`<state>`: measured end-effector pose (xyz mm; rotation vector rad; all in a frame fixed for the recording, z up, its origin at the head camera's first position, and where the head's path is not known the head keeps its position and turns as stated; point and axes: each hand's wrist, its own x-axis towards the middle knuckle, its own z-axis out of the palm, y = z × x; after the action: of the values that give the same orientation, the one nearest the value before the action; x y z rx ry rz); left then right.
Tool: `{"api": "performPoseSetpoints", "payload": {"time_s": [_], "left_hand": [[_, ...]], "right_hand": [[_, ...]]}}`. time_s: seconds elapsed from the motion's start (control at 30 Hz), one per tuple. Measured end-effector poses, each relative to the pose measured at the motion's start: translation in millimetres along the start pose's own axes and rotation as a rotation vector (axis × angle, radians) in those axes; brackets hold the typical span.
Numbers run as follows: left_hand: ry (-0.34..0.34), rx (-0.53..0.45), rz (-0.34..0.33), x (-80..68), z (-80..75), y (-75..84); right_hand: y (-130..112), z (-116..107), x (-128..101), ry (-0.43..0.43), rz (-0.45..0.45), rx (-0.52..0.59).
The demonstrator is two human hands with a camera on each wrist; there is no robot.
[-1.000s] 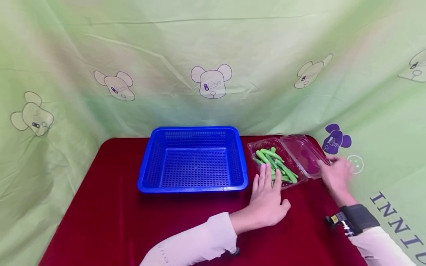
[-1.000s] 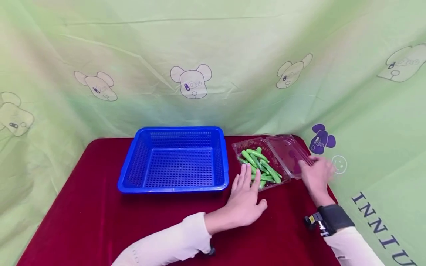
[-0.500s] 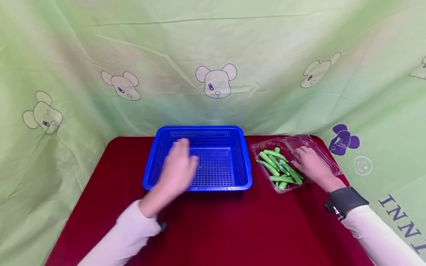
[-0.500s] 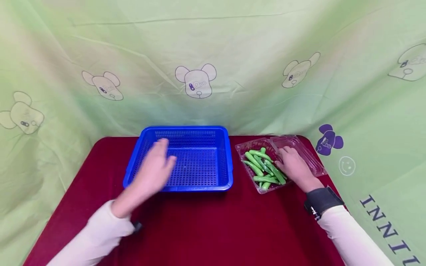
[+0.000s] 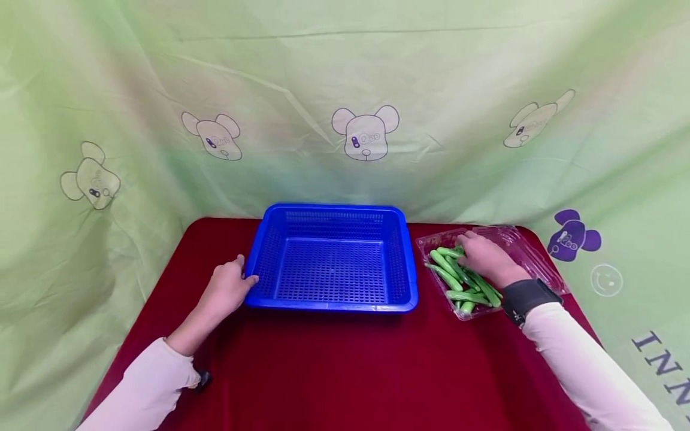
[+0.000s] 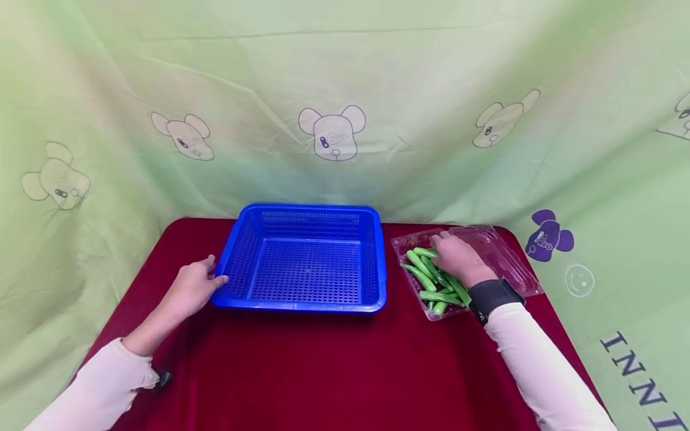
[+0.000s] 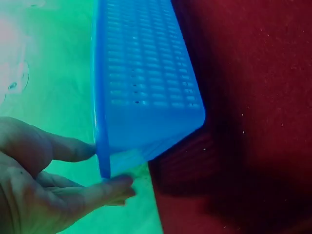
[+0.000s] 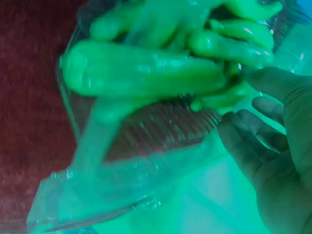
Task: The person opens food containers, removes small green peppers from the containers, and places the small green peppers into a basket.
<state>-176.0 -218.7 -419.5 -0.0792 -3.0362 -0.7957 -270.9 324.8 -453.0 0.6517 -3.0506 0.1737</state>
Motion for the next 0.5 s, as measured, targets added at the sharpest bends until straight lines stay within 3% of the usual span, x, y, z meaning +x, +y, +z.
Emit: {"api": "performPoseSetpoints", "payload": {"time_s": [0.13,0.23,0.33,0.5], "left_hand": [[0.054,0.055,0.094,-7.8,6.2,7.0],[0.056,0.12,0.125,-16.8,7.2,11.0],[0.032,0.13,0.107,-22.0,6.4,12.2],[0.033,0.053,0.058,-22.0,4.8,9.4]], "right_hand": [[-1,14,-1,0.017,-0.026,-0.023],[-2,21,-1,0.059,-0.04,-0.039],[-4,23,0,0.099,-0.024,-0.049],[-5,19,0,0.125,0.011,-0.052]]}}
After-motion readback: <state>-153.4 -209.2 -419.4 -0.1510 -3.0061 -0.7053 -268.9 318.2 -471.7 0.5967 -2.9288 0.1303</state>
